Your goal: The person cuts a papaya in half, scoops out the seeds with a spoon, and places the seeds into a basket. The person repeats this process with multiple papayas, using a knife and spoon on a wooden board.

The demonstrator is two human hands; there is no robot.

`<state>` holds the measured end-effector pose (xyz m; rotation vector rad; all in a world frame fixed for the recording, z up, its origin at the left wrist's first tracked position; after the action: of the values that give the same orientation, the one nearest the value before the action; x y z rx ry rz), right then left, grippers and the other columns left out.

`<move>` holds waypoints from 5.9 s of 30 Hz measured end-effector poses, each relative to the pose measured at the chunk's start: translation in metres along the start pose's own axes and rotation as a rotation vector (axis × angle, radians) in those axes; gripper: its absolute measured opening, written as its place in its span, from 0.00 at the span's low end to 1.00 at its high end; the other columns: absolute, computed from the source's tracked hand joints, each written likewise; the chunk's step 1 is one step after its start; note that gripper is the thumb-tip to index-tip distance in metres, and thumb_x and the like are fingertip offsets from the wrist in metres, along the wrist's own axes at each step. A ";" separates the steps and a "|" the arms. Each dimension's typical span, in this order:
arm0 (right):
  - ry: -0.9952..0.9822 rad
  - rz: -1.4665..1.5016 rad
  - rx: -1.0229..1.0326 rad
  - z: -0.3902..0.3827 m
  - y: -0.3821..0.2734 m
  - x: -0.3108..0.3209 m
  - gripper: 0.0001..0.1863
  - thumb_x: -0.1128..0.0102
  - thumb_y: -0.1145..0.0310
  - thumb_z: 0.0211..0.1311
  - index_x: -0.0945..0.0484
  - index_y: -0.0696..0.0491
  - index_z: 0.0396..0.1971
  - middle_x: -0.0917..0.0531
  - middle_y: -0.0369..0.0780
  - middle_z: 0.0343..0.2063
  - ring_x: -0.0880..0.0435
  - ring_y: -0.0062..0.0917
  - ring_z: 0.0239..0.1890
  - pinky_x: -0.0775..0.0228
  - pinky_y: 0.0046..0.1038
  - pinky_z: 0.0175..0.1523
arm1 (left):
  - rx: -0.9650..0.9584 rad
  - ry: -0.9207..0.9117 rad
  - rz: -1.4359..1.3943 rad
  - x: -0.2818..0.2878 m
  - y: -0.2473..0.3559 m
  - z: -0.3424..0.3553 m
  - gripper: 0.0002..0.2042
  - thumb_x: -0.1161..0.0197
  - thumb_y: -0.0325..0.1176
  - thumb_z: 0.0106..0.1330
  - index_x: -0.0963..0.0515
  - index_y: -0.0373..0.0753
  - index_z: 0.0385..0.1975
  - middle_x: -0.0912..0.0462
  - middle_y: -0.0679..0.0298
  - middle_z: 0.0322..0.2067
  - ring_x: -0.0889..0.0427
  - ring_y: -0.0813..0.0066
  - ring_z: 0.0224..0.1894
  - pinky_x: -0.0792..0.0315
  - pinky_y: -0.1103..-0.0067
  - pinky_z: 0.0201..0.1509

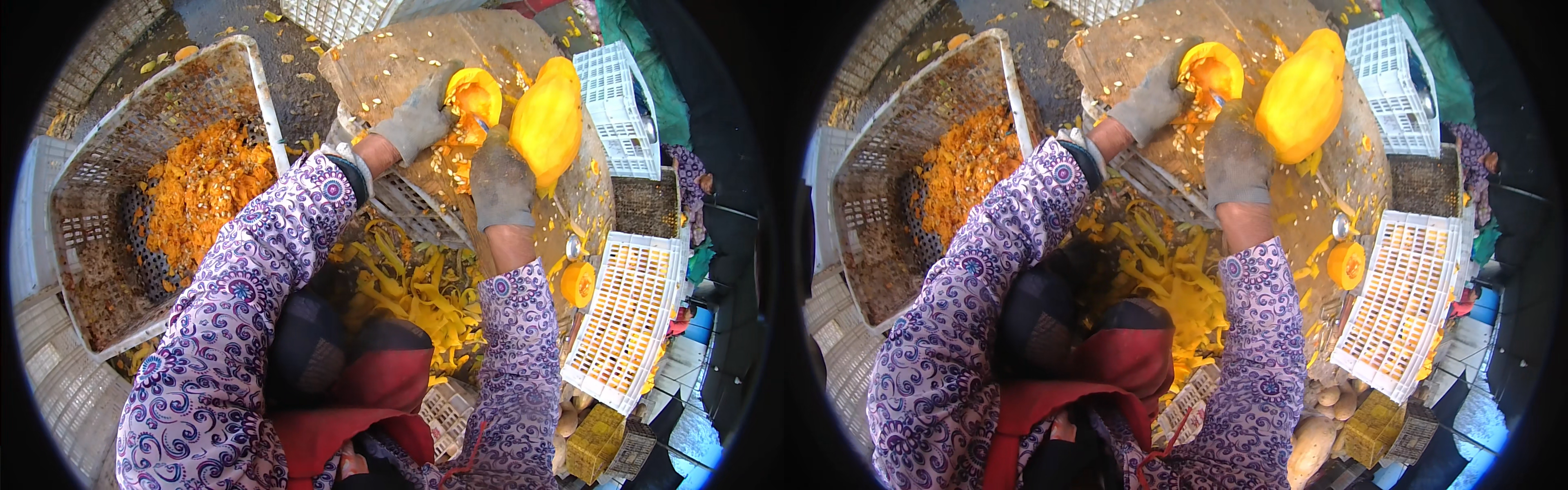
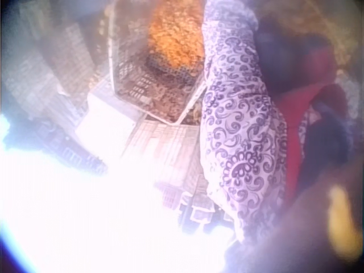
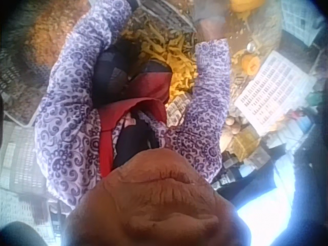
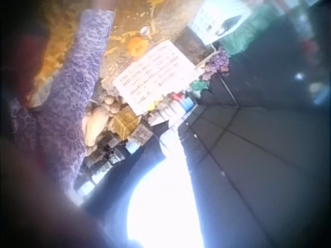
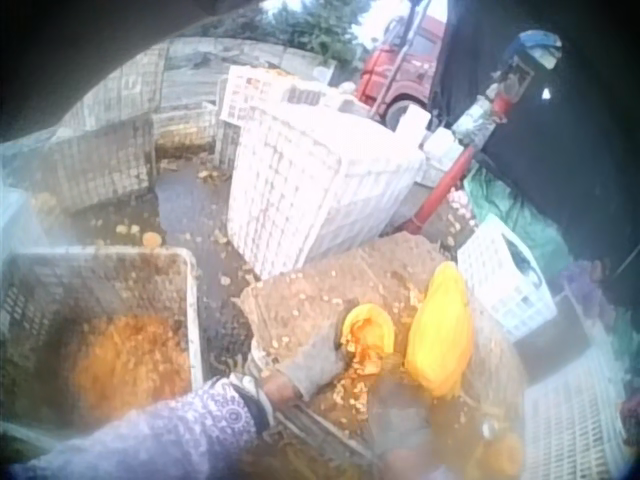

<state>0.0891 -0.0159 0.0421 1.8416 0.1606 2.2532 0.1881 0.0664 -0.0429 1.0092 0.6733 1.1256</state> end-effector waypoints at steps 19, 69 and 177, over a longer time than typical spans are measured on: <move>-0.021 -0.036 0.035 -0.045 0.005 -0.028 0.18 0.46 0.69 0.55 0.29 0.62 0.44 0.19 0.46 0.24 0.17 0.33 0.30 0.25 0.33 0.31 | -0.240 -0.148 0.170 -0.008 0.038 -0.016 0.38 0.39 0.22 0.51 0.48 0.38 0.64 0.41 0.51 0.62 0.41 0.54 0.63 0.45 0.71 0.67; 0.263 1.368 -0.469 -0.012 0.011 -0.038 0.20 0.43 0.59 0.61 0.28 0.62 0.41 0.25 0.34 0.22 0.29 0.14 0.25 0.35 0.20 0.30 | 0.137 -0.088 -0.373 -0.011 -0.006 0.007 0.32 0.42 0.15 0.51 0.40 0.38 0.60 0.28 0.60 0.53 0.29 0.74 0.55 0.34 0.81 0.58; -0.467 1.638 -0.723 0.000 -0.015 -0.077 0.23 0.53 0.49 0.65 0.25 0.57 0.31 0.25 0.35 0.20 0.31 0.18 0.17 0.38 0.21 0.22 | -0.279 0.034 0.203 0.020 0.015 0.018 0.26 0.37 0.27 0.53 0.34 0.39 0.55 0.24 0.47 0.46 0.25 0.50 0.49 0.30 0.69 0.52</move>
<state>0.1046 -0.0197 -0.0344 2.0489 -2.5759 1.6556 0.2034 0.0813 -0.0213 0.8329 0.4319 1.3745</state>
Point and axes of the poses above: each hand's wrist, its own z-axis towards the middle knuckle, its own x-axis out of the back of the hand, y = z × x, the point moved 5 cm from there along z, towards the middle knuckle
